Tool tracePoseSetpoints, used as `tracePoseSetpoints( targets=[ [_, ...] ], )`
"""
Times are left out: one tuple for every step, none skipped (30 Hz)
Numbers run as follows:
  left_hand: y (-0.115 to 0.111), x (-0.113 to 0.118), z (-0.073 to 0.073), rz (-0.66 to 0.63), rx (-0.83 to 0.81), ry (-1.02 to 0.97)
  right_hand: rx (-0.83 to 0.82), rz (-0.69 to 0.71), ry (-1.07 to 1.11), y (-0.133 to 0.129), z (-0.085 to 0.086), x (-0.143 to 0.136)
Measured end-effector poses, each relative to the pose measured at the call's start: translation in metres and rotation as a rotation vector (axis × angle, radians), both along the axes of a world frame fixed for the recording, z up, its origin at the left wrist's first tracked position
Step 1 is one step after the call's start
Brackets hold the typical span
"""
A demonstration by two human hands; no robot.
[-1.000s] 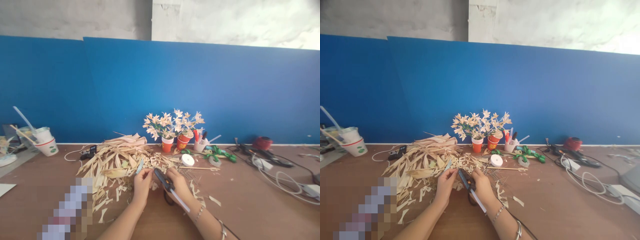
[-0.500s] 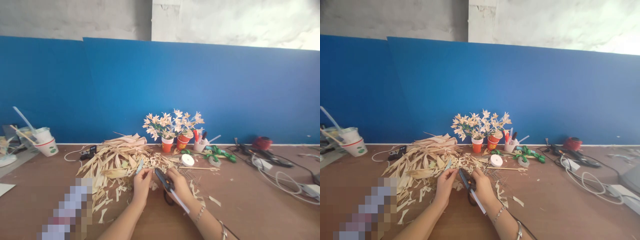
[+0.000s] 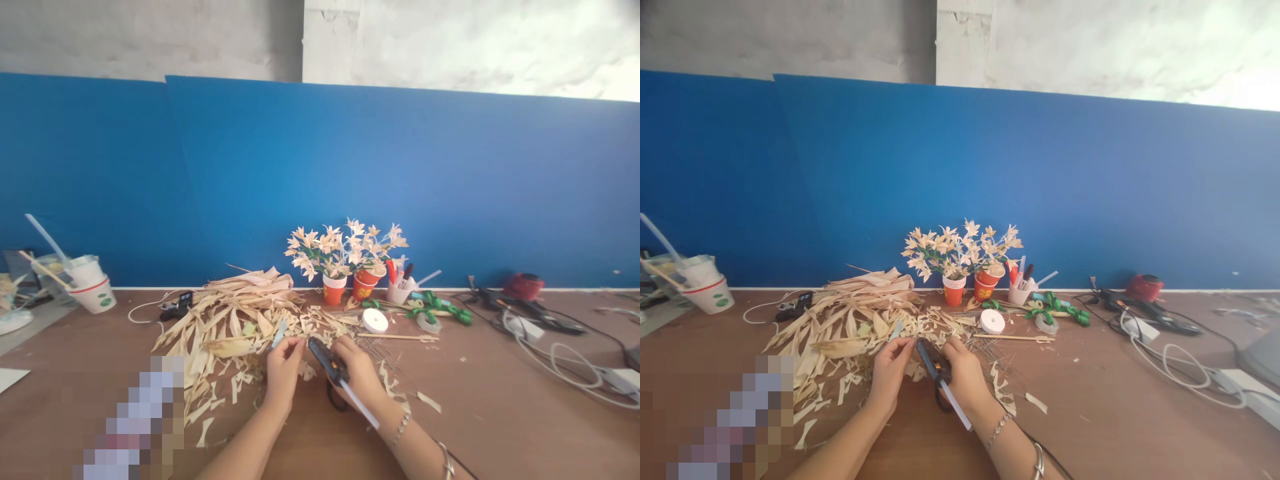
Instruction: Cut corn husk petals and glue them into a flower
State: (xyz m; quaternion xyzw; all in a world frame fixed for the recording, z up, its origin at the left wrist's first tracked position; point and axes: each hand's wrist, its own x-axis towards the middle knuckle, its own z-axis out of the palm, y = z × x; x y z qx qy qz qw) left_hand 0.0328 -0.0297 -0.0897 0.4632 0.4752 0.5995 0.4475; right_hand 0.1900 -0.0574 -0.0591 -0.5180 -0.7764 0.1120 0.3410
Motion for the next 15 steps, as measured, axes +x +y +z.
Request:
tracePoseSetpoints(
  targets=[
    [0.001,0.0,-0.001,0.002,0.005,0.014,0.0,0.003,-0.001,0.0,0.0,0.0],
    [0.001,-0.001,-0.002,0.004,0.009,0.028,0.003,0.006,-0.001,-0.001,0.0,0.0],
    [0.002,-0.001,-0.003,0.008,0.015,0.042,0.005,0.01,-0.002,-0.001,0.0,0.0],
    [0.002,-0.001,-0.004,0.011,0.022,0.057,0.007,0.012,-0.005,-0.001,0.0,0.0],
    [0.002,-0.002,-0.004,0.011,0.03,0.073,0.01,0.016,-0.009,-0.001,0.0,-0.001],
    [0.002,-0.002,-0.005,0.009,0.04,0.095,0.013,0.025,-0.013,-0.001,0.001,-0.001],
    [0.002,-0.002,-0.005,0.009,0.054,0.124,0.015,0.036,-0.017,-0.002,0.001,-0.001],
    [0.001,-0.002,-0.005,0.009,0.071,0.16,0.016,0.05,-0.021,-0.002,0.002,-0.001],
    [0.0,-0.002,-0.004,0.01,0.09,0.2,0.018,0.062,-0.021,-0.002,0.003,-0.001],
    [-0.001,-0.001,-0.003,0.013,0.11,0.24,0.021,0.067,-0.018,-0.002,0.004,0.0],
    [-0.002,-0.001,-0.001,0.018,0.129,0.275,0.025,0.058,-0.009,-0.002,0.005,0.002],
    [-0.003,-0.001,0.001,0.022,0.144,0.3,0.03,0.028,0.006,-0.002,0.005,0.005],
    [-0.004,-0.001,0.002,0.025,0.15,0.312,0.037,-0.021,0.028,-0.001,0.006,0.008],
    [-0.004,0.0,0.004,0.026,0.15,0.312,0.041,-0.082,0.049,0.0,0.008,0.013],
    [-0.004,-0.001,0.005,0.028,0.141,0.298,0.041,-0.147,0.062,0.0,0.009,0.017]
  ],
)
